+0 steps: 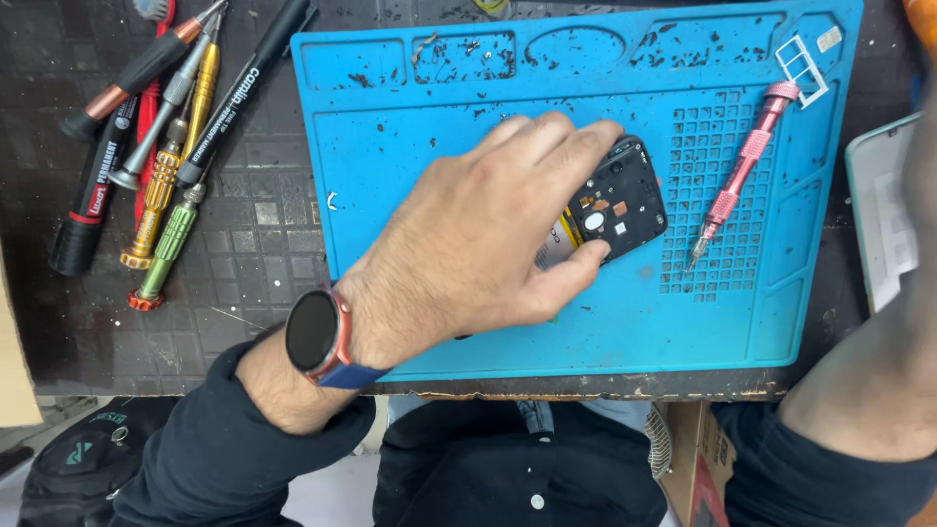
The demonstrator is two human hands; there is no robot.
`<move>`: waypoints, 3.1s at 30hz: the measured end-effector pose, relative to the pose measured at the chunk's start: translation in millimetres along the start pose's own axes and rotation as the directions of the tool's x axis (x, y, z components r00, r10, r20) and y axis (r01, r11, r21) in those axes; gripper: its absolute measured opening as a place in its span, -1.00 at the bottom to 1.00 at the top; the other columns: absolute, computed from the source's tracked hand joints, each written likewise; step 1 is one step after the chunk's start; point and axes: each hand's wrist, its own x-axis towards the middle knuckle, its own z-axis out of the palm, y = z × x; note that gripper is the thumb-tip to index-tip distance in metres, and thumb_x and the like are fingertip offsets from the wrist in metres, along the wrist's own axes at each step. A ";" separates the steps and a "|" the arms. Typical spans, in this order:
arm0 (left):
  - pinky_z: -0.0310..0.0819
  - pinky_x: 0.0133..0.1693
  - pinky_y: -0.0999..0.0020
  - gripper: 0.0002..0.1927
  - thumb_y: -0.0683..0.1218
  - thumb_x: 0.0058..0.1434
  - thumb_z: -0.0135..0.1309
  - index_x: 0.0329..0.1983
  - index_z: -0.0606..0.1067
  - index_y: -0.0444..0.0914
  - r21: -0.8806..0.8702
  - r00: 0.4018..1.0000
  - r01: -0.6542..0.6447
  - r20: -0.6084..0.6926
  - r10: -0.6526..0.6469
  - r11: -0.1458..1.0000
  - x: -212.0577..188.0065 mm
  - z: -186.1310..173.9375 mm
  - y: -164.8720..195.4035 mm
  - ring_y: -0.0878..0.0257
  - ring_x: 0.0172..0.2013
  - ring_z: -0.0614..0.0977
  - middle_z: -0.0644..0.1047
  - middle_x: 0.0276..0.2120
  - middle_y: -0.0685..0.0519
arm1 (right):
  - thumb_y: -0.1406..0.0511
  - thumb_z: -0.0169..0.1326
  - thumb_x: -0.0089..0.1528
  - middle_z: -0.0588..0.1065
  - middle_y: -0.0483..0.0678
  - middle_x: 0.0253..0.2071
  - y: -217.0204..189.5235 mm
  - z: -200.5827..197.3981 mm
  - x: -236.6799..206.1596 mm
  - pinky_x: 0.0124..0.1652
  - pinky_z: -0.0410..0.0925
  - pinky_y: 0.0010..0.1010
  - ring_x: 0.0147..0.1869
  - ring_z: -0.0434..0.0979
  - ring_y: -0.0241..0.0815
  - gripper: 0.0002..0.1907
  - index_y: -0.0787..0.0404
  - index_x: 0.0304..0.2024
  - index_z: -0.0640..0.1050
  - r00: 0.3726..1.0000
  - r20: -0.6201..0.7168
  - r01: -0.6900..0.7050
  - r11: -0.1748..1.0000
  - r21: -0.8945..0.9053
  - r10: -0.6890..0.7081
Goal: The person works on a disassembled smartphone on a blue repair mat, using a screwdriver on the phone's internals, then pries and lifts the battery out of the phone body with a metal pry tool while holding the phone steady, and continues working on the exposed components with a screwdriver.
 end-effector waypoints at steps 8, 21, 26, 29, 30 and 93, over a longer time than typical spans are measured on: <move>0.55 -0.25 0.26 -0.10 0.21 -0.10 0.39 0.17 0.38 -0.42 0.088 0.999 -0.051 0.012 0.050 0.995 9.1 -6.2 4.1 0.05 -0.13 0.52 0.44 -0.15 -0.08 | 0.25 0.39 0.35 0.45 -0.04 -0.49 -75.7 9.1 -11.6 -0.44 0.29 -0.58 -0.42 0.42 -0.36 -0.62 0.37 -0.29 0.48 0.975 0.221 0.049 0.965 -0.258 0.009; 0.42 -0.04 0.14 -0.13 0.14 -0.14 0.41 0.16 0.40 -0.41 0.182 0.994 -0.106 0.018 0.104 0.978 5.9 4.8 3.7 -0.01 -0.06 0.48 0.43 -0.03 -0.14 | 0.26 -0.20 0.64 0.40 -0.14 -0.34 14.5 -9.9 -3.2 -0.42 0.14 -0.61 -0.37 0.34 -0.42 -0.73 0.29 -0.06 0.42 0.964 0.238 0.117 0.993 0.021 -0.119; 0.41 -0.02 0.18 -0.11 0.09 -0.11 0.40 0.23 0.39 -0.43 0.178 0.993 -0.115 0.034 0.111 0.977 4.6 8.5 5.6 0.00 -0.04 0.49 0.44 -0.02 -0.12 | 0.19 -0.34 0.69 0.45 -0.10 -0.24 -1.4 -5.4 -16.1 -0.36 0.15 -0.61 -0.28 0.39 -0.39 -0.65 0.28 0.06 0.40 0.962 0.207 0.124 0.961 0.246 -0.177; 0.40 -0.03 0.19 -0.12 0.10 -0.09 0.38 0.25 0.39 -0.43 0.198 0.990 -0.138 0.041 0.132 0.971 5.6 9.6 8.7 0.03 -0.05 0.49 0.45 -0.04 -0.08 | 0.23 -0.15 0.64 0.51 -0.04 -0.15 -40.9 11.7 -25.9 -0.28 0.27 -0.67 -0.21 0.48 -0.37 -0.72 0.32 0.25 0.35 0.960 0.173 0.124 0.888 0.444 -0.220; 0.40 -0.06 0.19 -0.12 0.10 -0.10 0.38 0.25 0.40 -0.43 0.211 0.989 -0.144 0.054 0.136 0.967 6.0 9.9 9.5 0.04 -0.06 0.49 0.45 -0.05 -0.07 | 0.27 -0.05 0.65 0.54 -0.01 -0.15 -54.8 17.6 -25.2 -0.28 0.30 -0.68 -0.20 0.52 -0.35 -0.77 0.34 0.20 0.36 0.958 0.183 0.119 0.886 0.449 -0.222; 0.28 -0.02 0.16 -0.61 -0.04 0.02 0.41 -0.13 0.52 -0.16 -0.117 0.994 -0.004 -0.109 -0.009 0.993 18.8 23.2 1.2 0.13 -0.08 0.48 0.47 -0.15 0.13 | 0.66 0.02 0.52 0.49 0.30 -0.09 -65.9 5.7 -146.0 0.18 0.60 -0.14 -0.02 0.65 0.05 -0.52 0.19 0.10 0.04 0.985 0.087 -0.168 0.753 0.637 0.146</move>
